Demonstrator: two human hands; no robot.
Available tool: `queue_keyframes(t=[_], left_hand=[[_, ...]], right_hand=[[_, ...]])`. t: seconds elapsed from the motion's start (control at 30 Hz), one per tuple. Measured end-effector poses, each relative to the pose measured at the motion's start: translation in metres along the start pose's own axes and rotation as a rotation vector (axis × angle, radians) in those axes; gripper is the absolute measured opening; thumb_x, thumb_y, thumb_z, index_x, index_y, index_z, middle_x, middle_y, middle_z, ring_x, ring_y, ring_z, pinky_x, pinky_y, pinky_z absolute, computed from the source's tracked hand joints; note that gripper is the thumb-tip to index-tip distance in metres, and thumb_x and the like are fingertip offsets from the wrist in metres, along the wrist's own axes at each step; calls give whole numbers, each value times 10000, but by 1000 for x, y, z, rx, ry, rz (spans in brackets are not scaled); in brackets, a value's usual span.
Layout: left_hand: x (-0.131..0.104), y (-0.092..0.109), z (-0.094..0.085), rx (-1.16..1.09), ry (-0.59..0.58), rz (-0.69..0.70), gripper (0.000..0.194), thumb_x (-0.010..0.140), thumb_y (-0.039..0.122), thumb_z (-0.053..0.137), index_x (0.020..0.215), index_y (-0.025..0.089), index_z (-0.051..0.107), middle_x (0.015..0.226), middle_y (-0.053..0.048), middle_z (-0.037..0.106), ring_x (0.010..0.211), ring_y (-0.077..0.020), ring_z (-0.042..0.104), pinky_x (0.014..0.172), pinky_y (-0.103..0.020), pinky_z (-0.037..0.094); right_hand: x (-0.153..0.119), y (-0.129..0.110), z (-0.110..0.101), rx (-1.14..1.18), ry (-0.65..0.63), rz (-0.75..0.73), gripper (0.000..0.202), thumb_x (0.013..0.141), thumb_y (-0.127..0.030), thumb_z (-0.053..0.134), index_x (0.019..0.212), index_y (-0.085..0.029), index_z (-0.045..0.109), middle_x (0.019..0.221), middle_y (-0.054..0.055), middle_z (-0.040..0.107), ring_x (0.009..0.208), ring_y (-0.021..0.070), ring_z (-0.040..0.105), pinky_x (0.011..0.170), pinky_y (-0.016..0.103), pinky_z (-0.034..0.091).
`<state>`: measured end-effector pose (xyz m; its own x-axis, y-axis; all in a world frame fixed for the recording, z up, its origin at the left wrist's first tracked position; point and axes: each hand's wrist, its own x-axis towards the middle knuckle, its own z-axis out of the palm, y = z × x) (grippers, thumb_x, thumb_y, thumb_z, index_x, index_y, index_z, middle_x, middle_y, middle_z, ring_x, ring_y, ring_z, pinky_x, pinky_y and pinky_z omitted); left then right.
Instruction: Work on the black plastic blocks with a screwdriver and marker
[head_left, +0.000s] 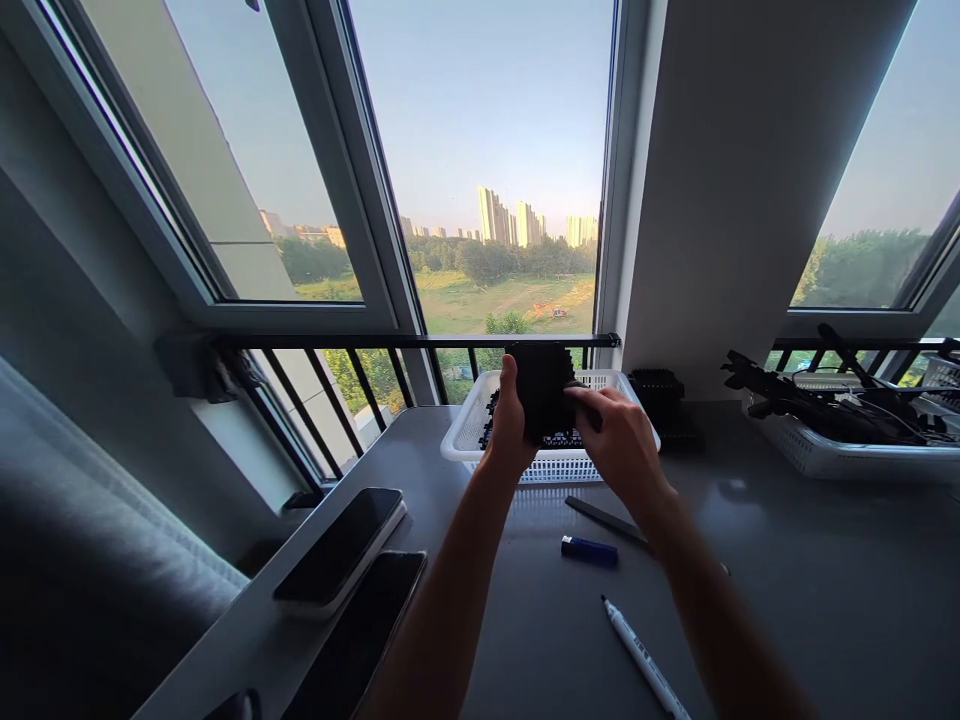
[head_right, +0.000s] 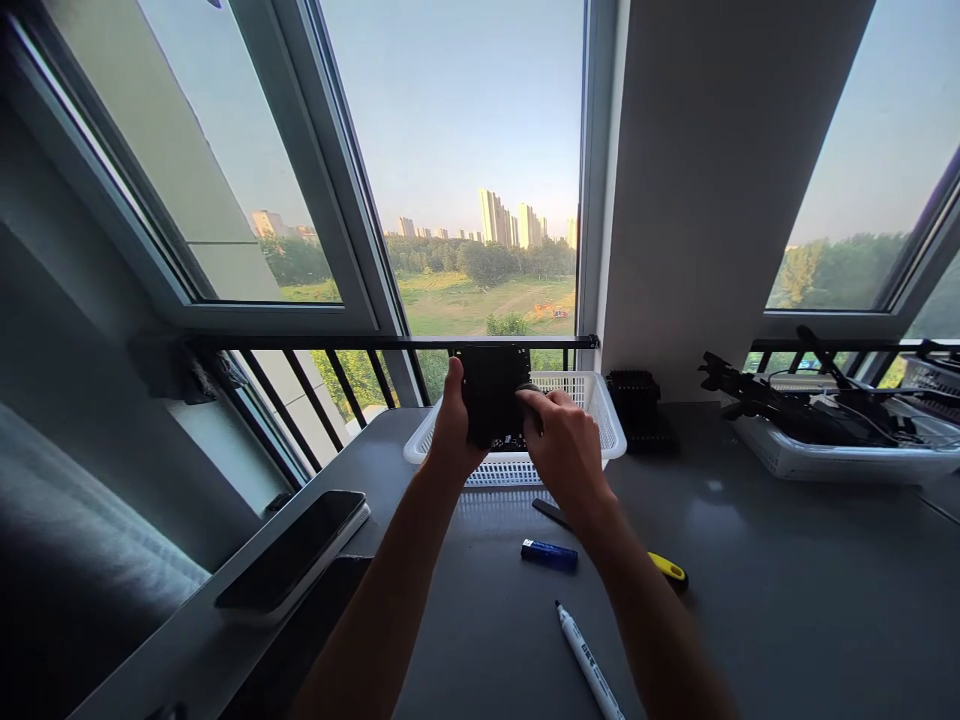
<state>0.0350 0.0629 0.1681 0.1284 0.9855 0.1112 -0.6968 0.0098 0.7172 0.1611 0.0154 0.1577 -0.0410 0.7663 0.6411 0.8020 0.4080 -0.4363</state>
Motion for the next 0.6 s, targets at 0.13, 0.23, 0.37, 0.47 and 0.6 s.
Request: queue_keyframes(t=[0.13, 0.23, 0.37, 0.47, 0.6], left_hand=[[4, 0, -7, -4, -29, -8, 573, 841, 619, 493, 1089, 137, 677, 904, -89, 749, 874, -228, 710, 811, -323, 567], [7, -1, -11, -19, -61, -35, 588, 839, 622, 493, 1117, 134, 668, 930, -100, 745, 896, -231, 705, 838, -335, 559], [6, -1, -10, -26, -61, -85, 591, 827, 629, 503, 1128, 146, 666, 945, -104, 743, 893, -236, 704, 834, -340, 560], [1, -2, -6, 5, -91, -146, 596, 826, 632, 492, 1109, 140, 674, 924, -104, 746, 874, -244, 705, 810, -340, 566], [-3, -8, -1, 51, -122, -134, 540, 832, 593, 509, 1092, 150, 678, 882, -85, 748, 838, -234, 709, 773, -314, 569]], right_hand=[[3, 5, 3, 23, 23, -12, 372, 879, -162, 518, 1237, -239, 581, 1099, 64, 674, 923, 216, 648, 799, 322, 490], [6, 11, -3, 92, 87, -36, 275, 887, -182, 506, 1117, -201, 657, 1062, 77, 683, 934, 214, 647, 837, 327, 488], [7, 13, -14, 206, 246, -4, 224, 898, -272, 515, 1003, -181, 690, 986, 71, 706, 911, 206, 653, 846, 318, 483], [5, 8, -15, 250, 192, 56, 246, 916, -338, 487, 977, -200, 680, 877, 46, 722, 795, 194, 667, 725, 287, 488], [2, 1, -5, 44, 154, 80, 225, 928, -324, 472, 982, -205, 655, 803, 44, 709, 708, 191, 653, 634, 264, 419]])
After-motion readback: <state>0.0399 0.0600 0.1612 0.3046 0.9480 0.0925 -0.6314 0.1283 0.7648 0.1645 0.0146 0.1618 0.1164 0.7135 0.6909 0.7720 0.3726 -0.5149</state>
